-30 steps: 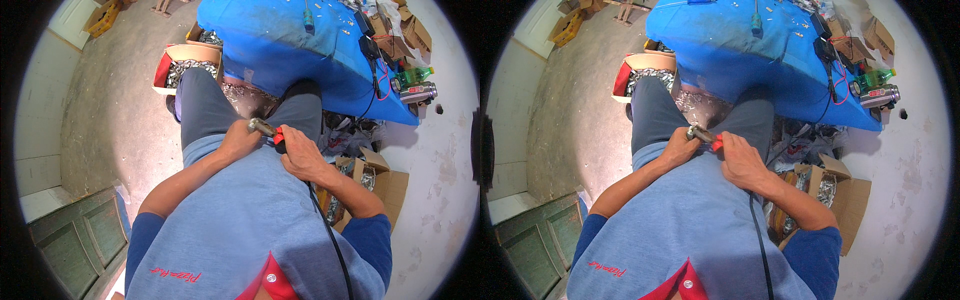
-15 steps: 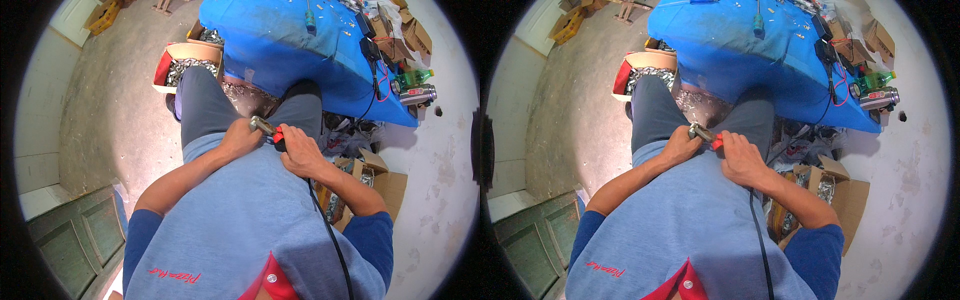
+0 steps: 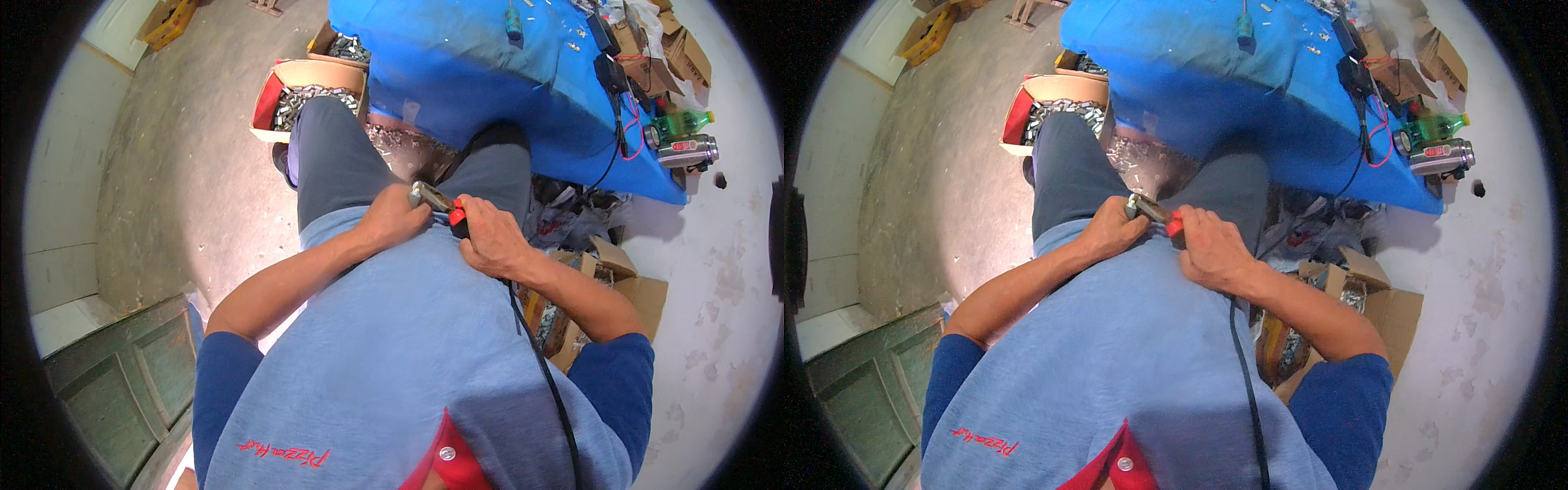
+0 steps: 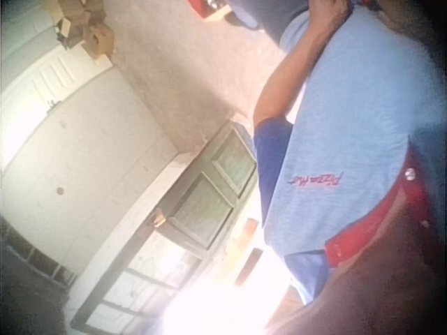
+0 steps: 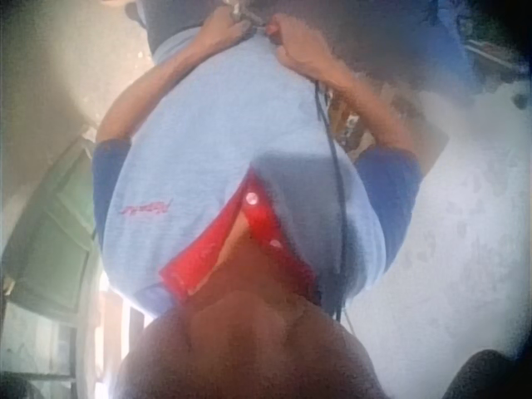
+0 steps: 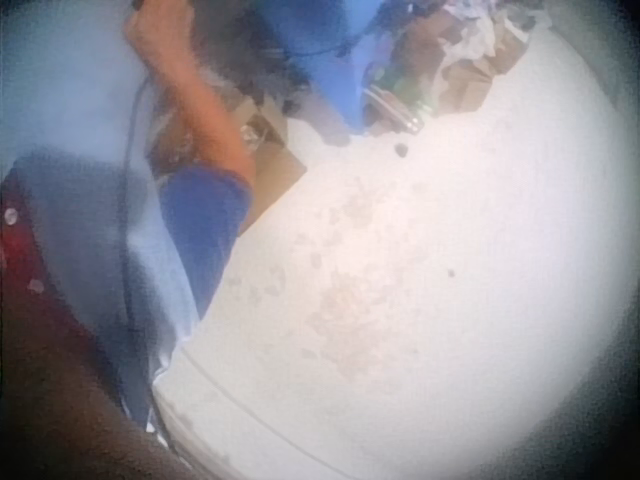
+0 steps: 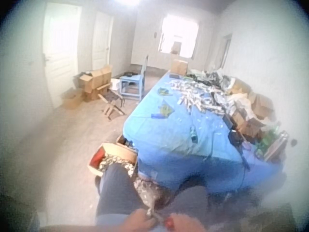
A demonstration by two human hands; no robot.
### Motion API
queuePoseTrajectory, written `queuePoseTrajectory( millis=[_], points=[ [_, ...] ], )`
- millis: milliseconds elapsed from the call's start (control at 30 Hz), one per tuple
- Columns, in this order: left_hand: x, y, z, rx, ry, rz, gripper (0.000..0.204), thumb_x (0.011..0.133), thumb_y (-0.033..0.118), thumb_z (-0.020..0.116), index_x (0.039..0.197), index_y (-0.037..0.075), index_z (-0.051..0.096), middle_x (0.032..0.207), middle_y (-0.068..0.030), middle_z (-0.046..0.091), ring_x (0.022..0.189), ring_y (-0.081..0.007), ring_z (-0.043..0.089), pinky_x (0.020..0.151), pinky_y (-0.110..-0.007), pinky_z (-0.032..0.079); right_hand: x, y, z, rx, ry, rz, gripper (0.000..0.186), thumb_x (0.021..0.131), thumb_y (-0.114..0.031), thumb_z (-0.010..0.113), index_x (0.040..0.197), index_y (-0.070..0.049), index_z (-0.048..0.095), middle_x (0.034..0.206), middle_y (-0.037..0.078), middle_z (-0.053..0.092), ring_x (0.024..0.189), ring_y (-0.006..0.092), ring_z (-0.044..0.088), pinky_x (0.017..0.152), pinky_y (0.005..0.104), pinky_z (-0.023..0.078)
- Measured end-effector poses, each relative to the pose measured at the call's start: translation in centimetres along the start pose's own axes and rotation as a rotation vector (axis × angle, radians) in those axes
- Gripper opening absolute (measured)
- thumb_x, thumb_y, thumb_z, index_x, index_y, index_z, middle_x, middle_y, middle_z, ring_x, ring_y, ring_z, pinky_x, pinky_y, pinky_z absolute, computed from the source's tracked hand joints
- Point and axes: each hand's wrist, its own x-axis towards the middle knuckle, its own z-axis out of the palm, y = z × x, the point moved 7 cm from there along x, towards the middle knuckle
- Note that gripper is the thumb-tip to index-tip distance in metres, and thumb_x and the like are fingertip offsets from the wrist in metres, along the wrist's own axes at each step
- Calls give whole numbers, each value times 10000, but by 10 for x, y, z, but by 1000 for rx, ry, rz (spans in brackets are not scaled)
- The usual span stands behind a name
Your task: The person uses pliers to bend the metal edges of a small silver component and then uses a screwdriver to adjust it while holding the object in their lap.
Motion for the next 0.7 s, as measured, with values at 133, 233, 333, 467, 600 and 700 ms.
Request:
queuePoseTrajectory(
  millis=[133,233,333,467,600,700],
  points=[
    [-1,6,1,-49,54,-19,245,850,174,574,805,-60,627,671,-243,610,602,-312,600,601,-447,458,2,7,3,29,8,12,527,742,-64,559,1248,22,440,1033,239,577,1005,423,561,869,505,452],
    [-4,4,4,-122,63,-33,275,890,192,579,795,-64,617,643,-213,598,582,-255,569,590,-427,445,1,2,-11,30,124,-31,541,747,-61,547,1272,22,444,1024,234,594,998,410,579,900,469,459],
    [-2,-2,6,-142,46,-48,325,938,230,585,762,-44,588,622,-107,543,587,-163,493,564,-380,404,-9,26,-5,268,155,122,536,758,-62,532,1281,31,457,1056,209,609,1026,357,597,946,412,455],
    [-1,-2,6,-224,28,-15,357,971,252,591,720,1,554,622,45,443,609,-64,395,527,-319,340,-17,60,1,747,172,319,507,732,-26,518,1236,22,511,1106,123,626,1035,223,598,928,334,470],
    [-2,1,7,-189,35,-17,364,971,254,594,712,2,552,618,40,447,608,-67,396,530,-323,342,-17,61,-12,1095,220,391,479,753,-41,518,1228,22,524,1084,123,639,949,187,639,702,259,517],
    [-2,5,5,-103,102,45,362,972,252,592,716,1,548,613,30,450,610,-67,396,534,-323,346,-11,71,-26,1099,273,415,387,805,-93,523,1179,7,542,1030,111,662,820,150,666,523,220,479]
  ],
)
